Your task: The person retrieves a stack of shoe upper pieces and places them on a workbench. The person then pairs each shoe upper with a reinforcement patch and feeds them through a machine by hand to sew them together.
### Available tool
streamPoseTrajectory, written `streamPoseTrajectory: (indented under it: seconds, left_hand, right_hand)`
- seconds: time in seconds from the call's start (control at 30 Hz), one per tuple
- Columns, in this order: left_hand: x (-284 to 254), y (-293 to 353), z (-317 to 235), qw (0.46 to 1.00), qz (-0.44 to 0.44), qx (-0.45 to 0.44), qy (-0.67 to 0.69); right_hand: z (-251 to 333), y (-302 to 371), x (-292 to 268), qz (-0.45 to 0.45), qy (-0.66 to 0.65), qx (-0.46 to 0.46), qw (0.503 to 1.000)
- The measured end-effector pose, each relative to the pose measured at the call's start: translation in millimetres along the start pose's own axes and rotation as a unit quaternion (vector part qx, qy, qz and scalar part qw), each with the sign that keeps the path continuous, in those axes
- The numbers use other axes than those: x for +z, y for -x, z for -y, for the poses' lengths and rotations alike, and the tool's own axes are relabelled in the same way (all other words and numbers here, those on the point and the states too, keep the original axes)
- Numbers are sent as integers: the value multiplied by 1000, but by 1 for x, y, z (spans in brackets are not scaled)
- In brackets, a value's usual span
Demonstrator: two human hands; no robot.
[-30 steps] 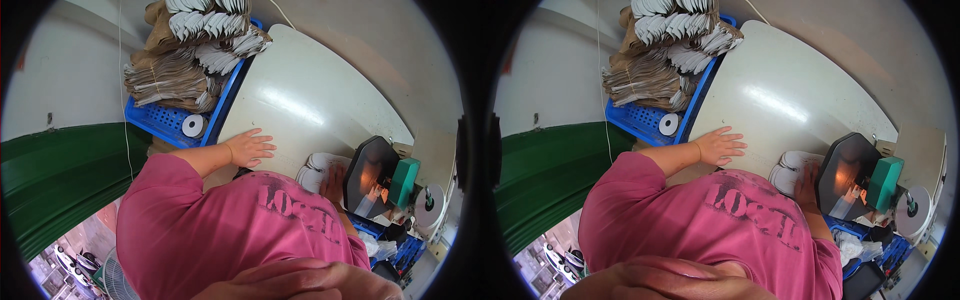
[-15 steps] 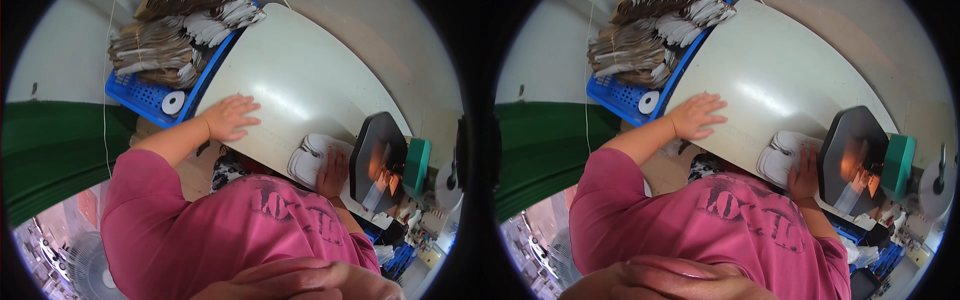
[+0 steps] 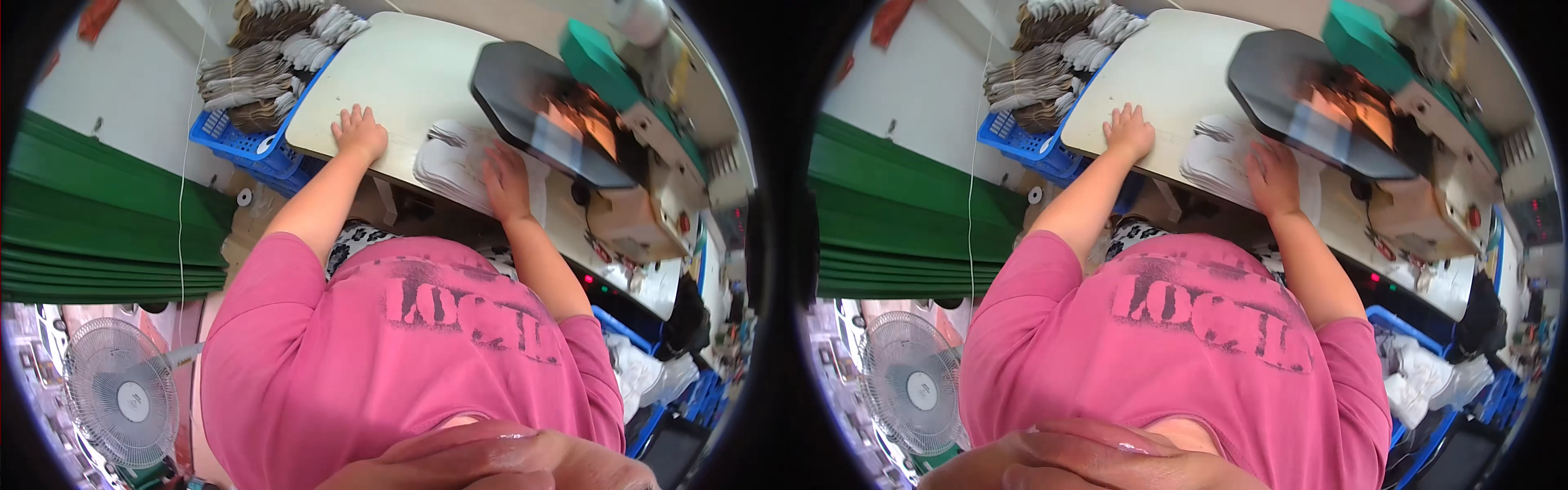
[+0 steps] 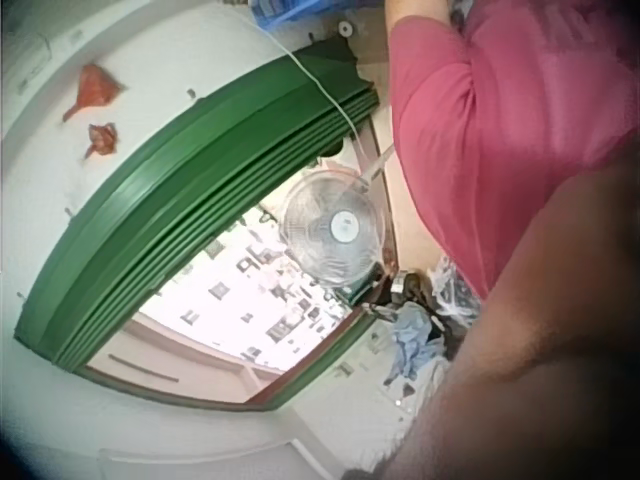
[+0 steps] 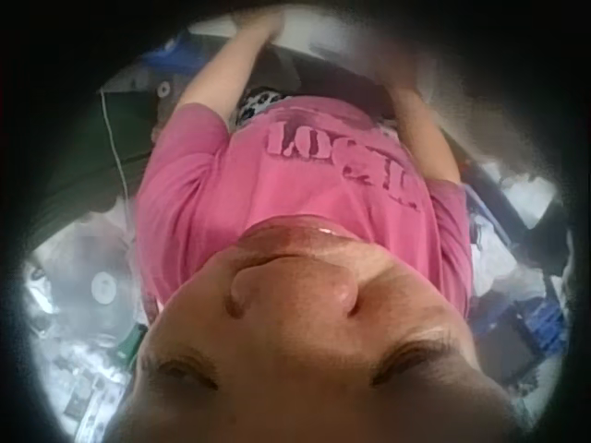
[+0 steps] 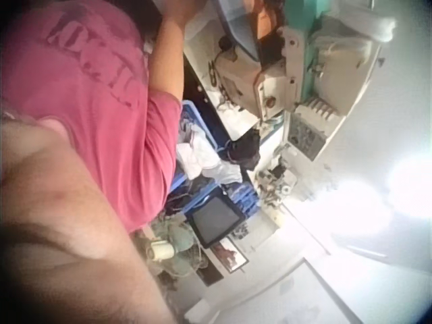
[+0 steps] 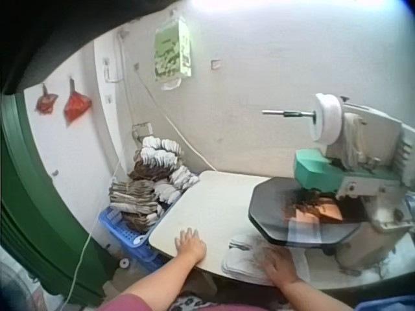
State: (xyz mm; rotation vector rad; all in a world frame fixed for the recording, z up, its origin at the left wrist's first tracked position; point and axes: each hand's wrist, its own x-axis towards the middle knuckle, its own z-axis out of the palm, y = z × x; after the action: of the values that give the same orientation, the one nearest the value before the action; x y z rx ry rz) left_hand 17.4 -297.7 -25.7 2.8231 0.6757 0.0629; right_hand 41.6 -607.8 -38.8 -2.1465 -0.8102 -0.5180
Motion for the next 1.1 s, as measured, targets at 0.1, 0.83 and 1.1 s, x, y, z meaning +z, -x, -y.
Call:
streamPoseTrajectory:
  seconds: [0.1, 0.83, 1.1]
  left_hand:
    - [7, 12, -25, 998, -17, -68, 5]
    - [11, 4, -19, 995, -68, -52, -54]
    - [12, 1, -15, 996, -41, -48, -59]
  right_hand:
    - [8, 5, -32, 22, 47, -16, 999]
    - [-21, 75, -92, 50, 68, 57, 995]
    - [-24, 71, -94, 48, -48, 132, 989]
